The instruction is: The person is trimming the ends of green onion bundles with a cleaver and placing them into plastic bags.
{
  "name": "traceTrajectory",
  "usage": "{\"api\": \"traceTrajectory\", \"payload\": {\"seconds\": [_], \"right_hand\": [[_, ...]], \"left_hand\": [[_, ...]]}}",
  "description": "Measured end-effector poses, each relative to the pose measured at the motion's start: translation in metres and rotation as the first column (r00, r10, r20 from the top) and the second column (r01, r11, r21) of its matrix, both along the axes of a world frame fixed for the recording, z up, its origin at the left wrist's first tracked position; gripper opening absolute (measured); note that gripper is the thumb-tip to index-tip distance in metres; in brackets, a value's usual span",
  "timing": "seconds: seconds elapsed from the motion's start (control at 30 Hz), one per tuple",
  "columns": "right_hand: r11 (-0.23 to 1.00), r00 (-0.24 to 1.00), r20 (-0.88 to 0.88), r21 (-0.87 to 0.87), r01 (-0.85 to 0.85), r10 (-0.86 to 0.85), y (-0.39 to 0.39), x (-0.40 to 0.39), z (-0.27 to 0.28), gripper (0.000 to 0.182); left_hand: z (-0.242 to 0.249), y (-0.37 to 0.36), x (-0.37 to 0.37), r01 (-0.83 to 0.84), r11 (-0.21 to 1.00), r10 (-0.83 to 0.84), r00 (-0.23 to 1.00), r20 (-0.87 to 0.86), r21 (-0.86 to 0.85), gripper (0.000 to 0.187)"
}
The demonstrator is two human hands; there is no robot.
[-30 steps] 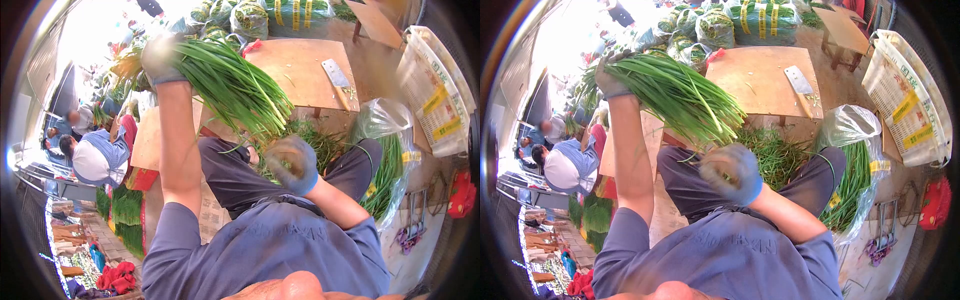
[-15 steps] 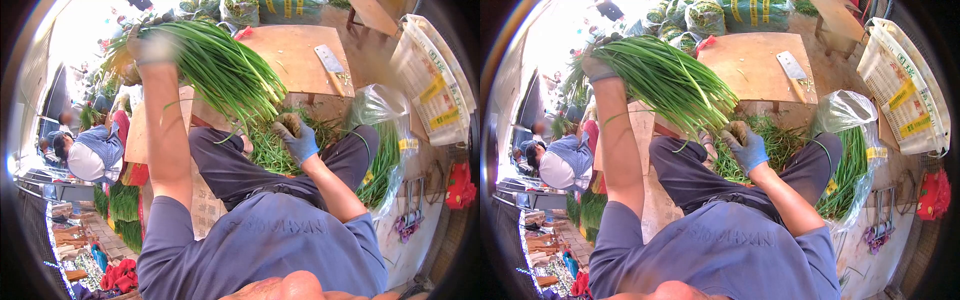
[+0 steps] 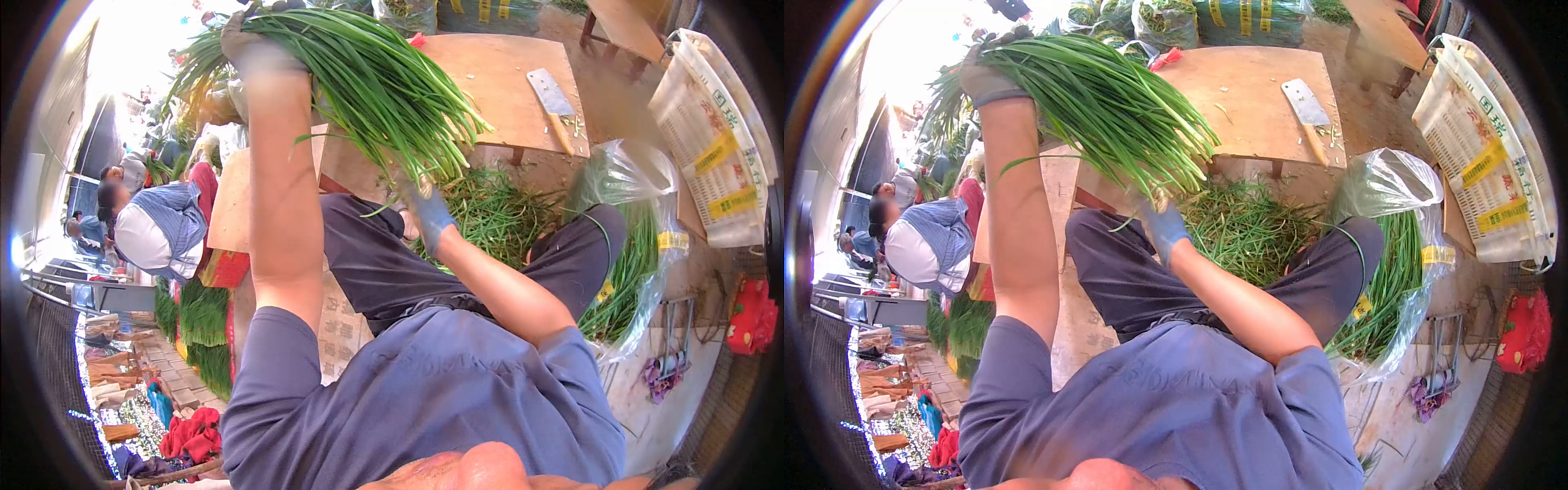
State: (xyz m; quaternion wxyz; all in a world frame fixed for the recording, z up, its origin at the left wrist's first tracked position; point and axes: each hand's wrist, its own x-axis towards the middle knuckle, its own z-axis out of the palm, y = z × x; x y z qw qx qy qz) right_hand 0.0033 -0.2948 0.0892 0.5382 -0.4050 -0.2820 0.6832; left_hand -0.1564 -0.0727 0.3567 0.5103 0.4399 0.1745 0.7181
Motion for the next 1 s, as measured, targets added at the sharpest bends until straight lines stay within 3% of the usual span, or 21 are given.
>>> {"api": "traceTrajectory", "payload": {"seconds": [0.07,0.1,0.2,0.27,0.33,0.37,0.4,0.43,0.5,0.57,0.63,0.7,0.73,0.77,0.8,0.83,0.87,0.9,0.93,1.0], "right_hand": [[0.976,0.957,-0.274,-0.214,0.039,-0.098,0.019,-0.007,-0.001,0.038],[0.992,0.984,-0.134,-0.07,0.106,-0.115,0.021,-0.007,-0.022,0.025],[0.986,0.977,-0.135,-0.054,0.157,-0.163,0.02,0.016,-0.093,0.025],[0.991,0.927,0.355,0.096,0.093,-0.122,-0.006,0.05,-0.094,0.031],[0.982,0.846,0.505,0.162,0.101,-0.171,-0.01,0.071,-0.162,0.036],[0.994,0.802,0.597,0.102,-0.044,-0.026,-0.015,0.091,-0.175,0.032],[0.983,0.73,0.673,0.025,-0.184,0.119,-0.02,0.102,-0.183,0.029],[0.926,0.489,0.812,-0.158,-0.342,0.319,-0.029,0.111,-0.141,0.04],[0.895,0.045,0.995,0.097,-0.435,-0.086,-0.05,0.111,-0.133,0.051],[0.81,-0.157,0.906,0.261,-0.525,-0.394,-0.053,0.106,-0.122,0.068],[0.837,-0.043,0.999,-0.05,-0.545,0.032,-0.036,0.105,-0.058,0.066],[0.777,0.023,0.9,-0.362,-0.515,0.435,-0.017,0.109,-0.002,0.056],[0.809,0.127,0.934,-0.215,-0.547,0.334,-0.016,0.116,-0.008,0.053],[0.822,0.233,0.944,-0.062,-0.566,0.232,-0.016,0.124,-0.024,0.05],[0.818,0.345,0.929,0.092,-0.567,0.134,-0.02,0.131,-0.036,0.048],[0.73,0.206,0.953,0.301,-0.613,-0.221,-0.032,0.137,-0.048,0.052],[0.774,0.159,0.974,0.225,-0.593,-0.161,-0.036,0.141,-0.045,0.055],[0.811,0.12,0.988,0.146,-0.567,-0.094,-0.041,0.146,-0.037,0.058],[0.84,0.086,0.996,0.068,-0.538,-0.026,-0.043,0.149,-0.035,0.061],[0.893,0.348,0.937,0.185,-0.411,-0.033,-0.046,0.15,-0.039,0.056]], "left_hand": [[0.005,-0.002,0.004,-0.029,1.0,0.029,1.0,0.01,0.001,0.029],[0.007,-0.003,0.003,-0.047,0.999,0.047,0.999,0.017,0.003,0.028],[0.015,0.0,-0.007,-0.003,1.0,0.004,0.997,0.072,-0.017,0.028],[0.015,0.009,-0.015,0.086,0.996,-0.09,0.985,0.147,0.035,0.03],[0.021,-0.004,-0.001,-0.003,1.0,0.005,0.992,0.125,-0.019,0.032],[0.023,-0.006,0.004,-0.04,0.998,0.044,0.993,0.112,-0.039,0.032],[0.025,-0.01,0.009,-0.079,0.995,0.085,0.992,0.098,-0.061,0.031],[0.027,-0.019,0.018,-0.12,0.991,0.125,0.987,0.097,-0.055,0.028],[0.036,-0.029,0.036,-0.169,0.981,0.183,0.972,0.145,-0.099,0.026],[0.038,-0.037,0.04,-0.199,0.975,0.21,0.969,0.13,-0.097,0.025],[0.04,-0.037,0.042,-0.189,0.981,0.192,0.98,0.061,-0.039,0.026],[0.044,-0.004,0.0,0.001,0.996,0.014,0.985,-0.17,0.089,0.031],[0.045,0.011,-0.01,0.111,0.984,-0.067,0.955,-0.29,0.14,0.033],[0.038,-0.003,0.003,-0.019,0.865,0.281,0.847,-0.452,0.502,0.028],[0.036,-0.016,0.01,0.03,0.818,0.284,0.848,-0.448,0.574,0.025],[0.042,-0.025,0.016,0.218,0.84,0.002,0.915,-0.404,0.497,0.023],[0.045,-0.037,0.02,0.546,0.777,-0.523,0.837,-0.161,0.313,0.021],[0.047,-0.047,0.023,0.723,0.637,-0.737,0.673,-0.065,0.268,0.019],[0.054,-0.053,0.025,0.812,0.521,-0.834,0.55,-0.046,0.263,0.018],[0.066,-0.058,0.03,0.895,0.363,-0.922,0.384,-0.037,0.258,0.019]]}}
